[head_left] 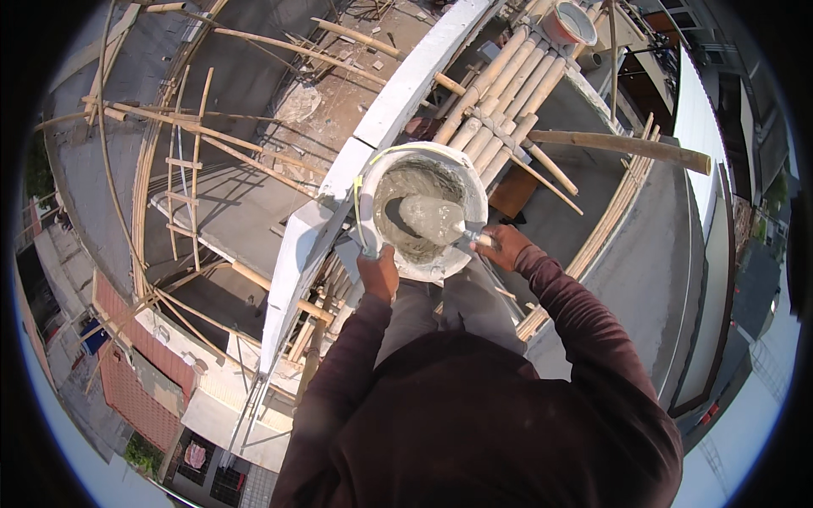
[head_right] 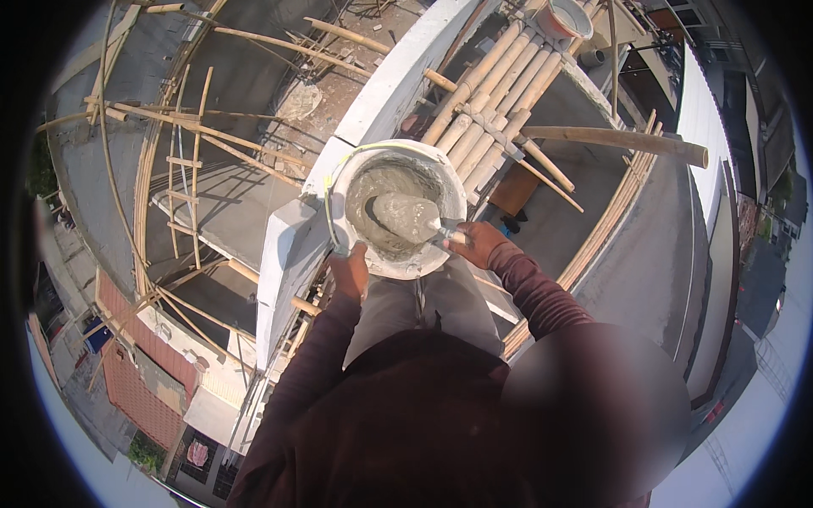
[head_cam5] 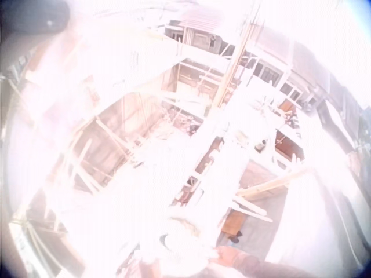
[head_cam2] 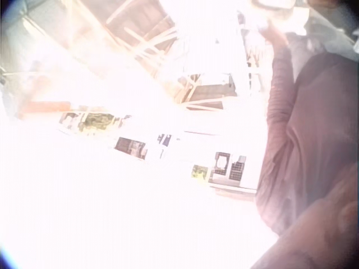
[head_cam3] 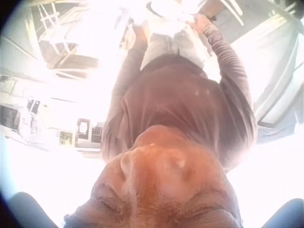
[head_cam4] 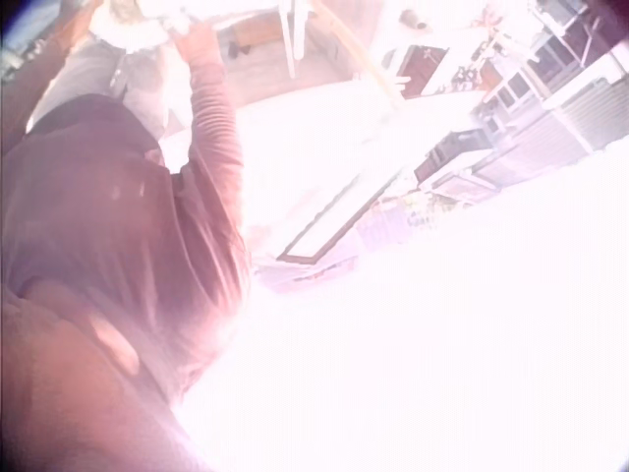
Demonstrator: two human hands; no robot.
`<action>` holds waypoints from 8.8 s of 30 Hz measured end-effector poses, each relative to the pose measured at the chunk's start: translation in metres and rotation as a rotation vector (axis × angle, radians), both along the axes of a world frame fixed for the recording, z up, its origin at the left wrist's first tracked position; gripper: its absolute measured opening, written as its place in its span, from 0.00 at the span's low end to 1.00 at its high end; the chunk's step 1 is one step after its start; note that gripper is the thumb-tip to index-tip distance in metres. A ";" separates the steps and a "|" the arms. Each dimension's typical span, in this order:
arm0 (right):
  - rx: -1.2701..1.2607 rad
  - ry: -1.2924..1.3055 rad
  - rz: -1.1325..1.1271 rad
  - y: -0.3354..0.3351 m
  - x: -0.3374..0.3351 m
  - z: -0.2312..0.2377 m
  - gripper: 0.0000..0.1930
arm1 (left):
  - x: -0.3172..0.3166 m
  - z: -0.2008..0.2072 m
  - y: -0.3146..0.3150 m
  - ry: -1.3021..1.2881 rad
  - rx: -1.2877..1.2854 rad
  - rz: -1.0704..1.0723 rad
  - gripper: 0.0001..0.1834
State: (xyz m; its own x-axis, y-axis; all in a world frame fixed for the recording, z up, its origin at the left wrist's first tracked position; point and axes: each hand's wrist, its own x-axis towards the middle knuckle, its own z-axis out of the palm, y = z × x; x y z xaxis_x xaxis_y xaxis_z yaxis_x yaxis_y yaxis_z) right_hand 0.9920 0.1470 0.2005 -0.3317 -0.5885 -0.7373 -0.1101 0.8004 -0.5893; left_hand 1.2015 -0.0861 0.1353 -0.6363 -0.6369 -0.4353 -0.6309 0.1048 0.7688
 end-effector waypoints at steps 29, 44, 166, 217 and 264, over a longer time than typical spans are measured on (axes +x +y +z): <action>-0.325 0.954 1.001 -0.237 -0.179 -0.126 0.16 | 0.069 -0.002 0.084 -0.185 0.361 0.911 0.11; -0.242 0.986 0.817 -0.181 -0.304 -0.146 0.19 | 0.037 -0.021 0.085 -0.126 0.394 0.910 0.11; -0.523 -0.724 -1.319 -0.247 -0.115 -0.180 0.22 | 0.020 0.011 0.037 -0.265 0.480 0.719 0.15; -0.465 -0.341 -1.112 -0.213 0.062 -0.104 0.25 | 0.119 -0.037 0.032 -0.114 0.493 0.839 0.15; -0.681 -1.155 -1.087 -0.179 -0.257 -0.143 0.24 | -0.080 -0.011 0.048 -0.335 0.280 0.413 0.16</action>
